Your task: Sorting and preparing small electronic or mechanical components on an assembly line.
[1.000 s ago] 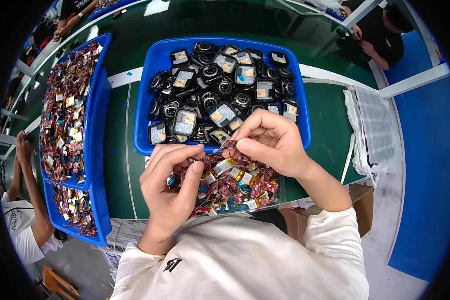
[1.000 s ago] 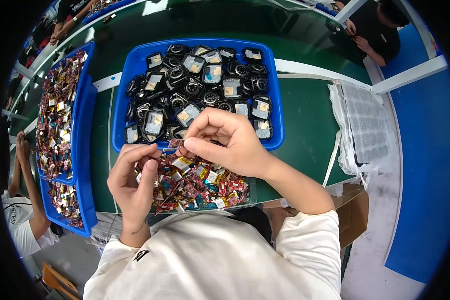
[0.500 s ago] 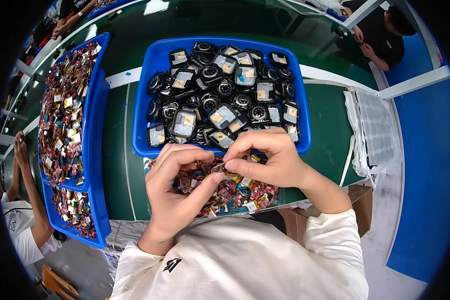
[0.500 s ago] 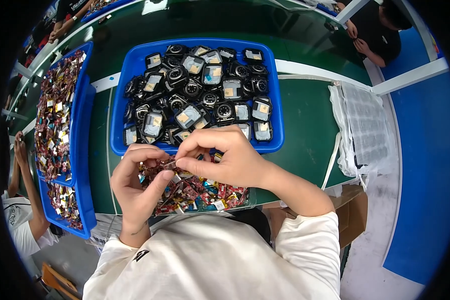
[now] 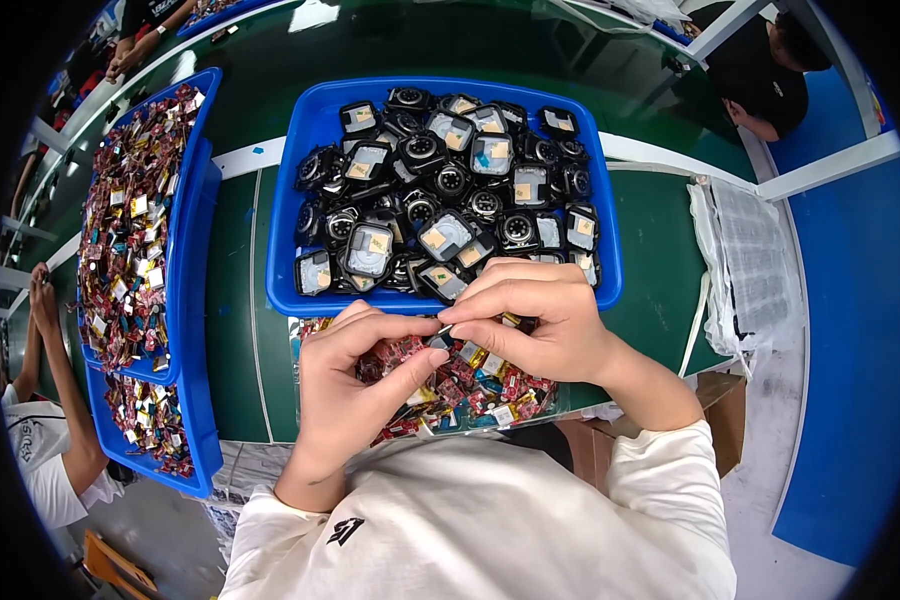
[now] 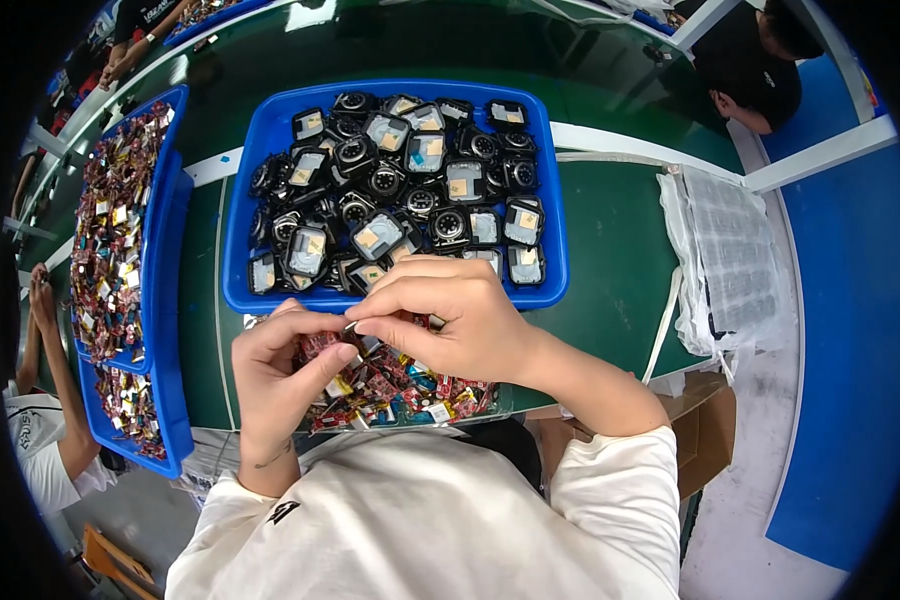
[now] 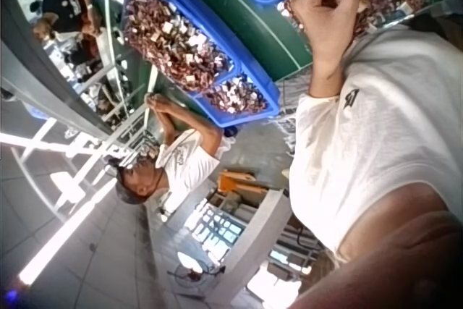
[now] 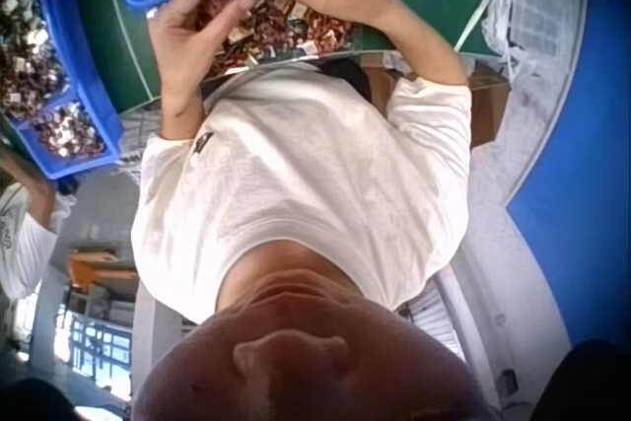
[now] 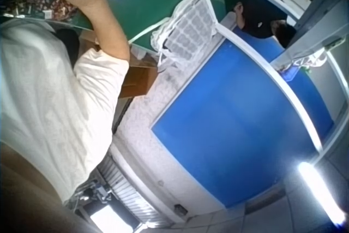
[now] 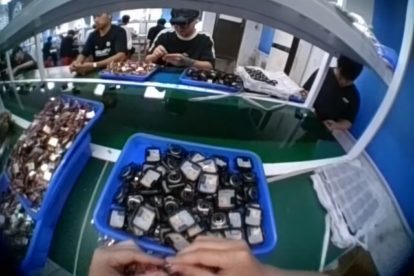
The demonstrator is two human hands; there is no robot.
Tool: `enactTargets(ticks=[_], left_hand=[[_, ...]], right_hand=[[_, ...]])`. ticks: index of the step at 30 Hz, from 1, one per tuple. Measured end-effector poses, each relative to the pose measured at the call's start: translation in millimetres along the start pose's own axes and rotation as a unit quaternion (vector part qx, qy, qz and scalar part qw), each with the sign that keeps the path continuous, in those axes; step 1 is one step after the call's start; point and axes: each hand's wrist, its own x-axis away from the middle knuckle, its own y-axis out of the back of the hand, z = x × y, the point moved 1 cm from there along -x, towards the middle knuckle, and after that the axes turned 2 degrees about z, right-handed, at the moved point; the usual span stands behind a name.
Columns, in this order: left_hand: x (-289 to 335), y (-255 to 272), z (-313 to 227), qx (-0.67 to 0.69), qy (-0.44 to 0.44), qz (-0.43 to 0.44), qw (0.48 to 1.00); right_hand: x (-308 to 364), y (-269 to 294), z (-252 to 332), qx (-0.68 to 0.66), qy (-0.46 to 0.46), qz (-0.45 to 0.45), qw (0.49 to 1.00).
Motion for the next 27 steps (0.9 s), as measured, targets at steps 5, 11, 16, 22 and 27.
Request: enactTargets(ticks=[5,11,16,22,27], left_hand=[[-2.7,0.9,-1.9,-0.130,-0.125,-0.037,0.983],[1.0,-3.2,-0.8,-0.066,-0.032,-0.038,0.997],[-1.5,1.4,-3.5,-0.089,-0.071,0.042,0.993],[-1.9,4.4,-2.7,-0.025,-0.105,0.088,0.990],[3.6,8.2,1.7,0.097,-0.091,0.038,0.990]], right_hand=[[1.1,-0.4,3.1,-0.050,-0.053,0.005,0.997],[0.5,3.4,2.4,-0.105,-0.074,0.076,0.989],[4.1,-3.9,4.4,-0.224,-0.153,0.084,0.959],[2.6,-4.9,6.2,-0.129,-0.130,0.060,0.981],[-3.7,1.4,1.1,0.045,0.079,0.064,0.994]])
